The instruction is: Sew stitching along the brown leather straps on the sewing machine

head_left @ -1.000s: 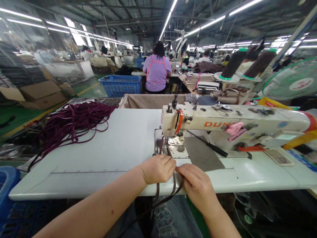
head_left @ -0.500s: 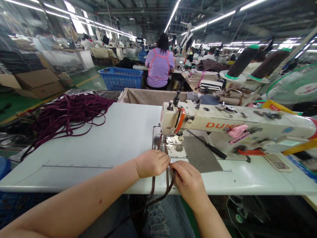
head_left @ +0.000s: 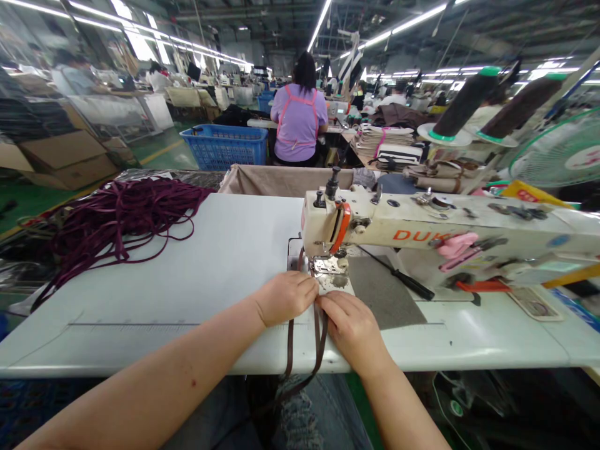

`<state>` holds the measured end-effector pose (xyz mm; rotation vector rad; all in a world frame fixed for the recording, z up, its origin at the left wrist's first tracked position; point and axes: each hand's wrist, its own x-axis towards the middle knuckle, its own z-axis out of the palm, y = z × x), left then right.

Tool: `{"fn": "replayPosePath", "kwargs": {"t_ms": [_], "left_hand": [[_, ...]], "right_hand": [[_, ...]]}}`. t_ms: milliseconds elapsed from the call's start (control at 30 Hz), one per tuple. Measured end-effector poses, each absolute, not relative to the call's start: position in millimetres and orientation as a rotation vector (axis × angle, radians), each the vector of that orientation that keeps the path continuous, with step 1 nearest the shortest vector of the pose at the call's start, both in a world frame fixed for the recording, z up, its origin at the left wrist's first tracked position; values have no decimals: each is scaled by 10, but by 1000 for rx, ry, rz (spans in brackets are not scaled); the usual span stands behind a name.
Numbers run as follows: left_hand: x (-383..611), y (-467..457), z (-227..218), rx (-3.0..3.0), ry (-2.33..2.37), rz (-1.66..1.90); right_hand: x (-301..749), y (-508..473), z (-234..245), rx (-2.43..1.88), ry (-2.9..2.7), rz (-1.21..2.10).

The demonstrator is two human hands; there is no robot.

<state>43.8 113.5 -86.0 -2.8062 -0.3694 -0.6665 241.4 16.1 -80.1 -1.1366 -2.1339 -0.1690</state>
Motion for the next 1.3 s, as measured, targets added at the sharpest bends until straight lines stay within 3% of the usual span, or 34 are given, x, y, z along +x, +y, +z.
{"fn": "replayPosePath", "kwargs": {"t_ms": [467, 1300], "left_hand": [[368, 1098, -917, -2965, -612, -798], [331, 1137, -884, -3090, -621, -788]], "right_hand": [[2389, 245, -786, -1147, -2327, -378], [2385, 204, -816, -1138, -2256, -336]]}}
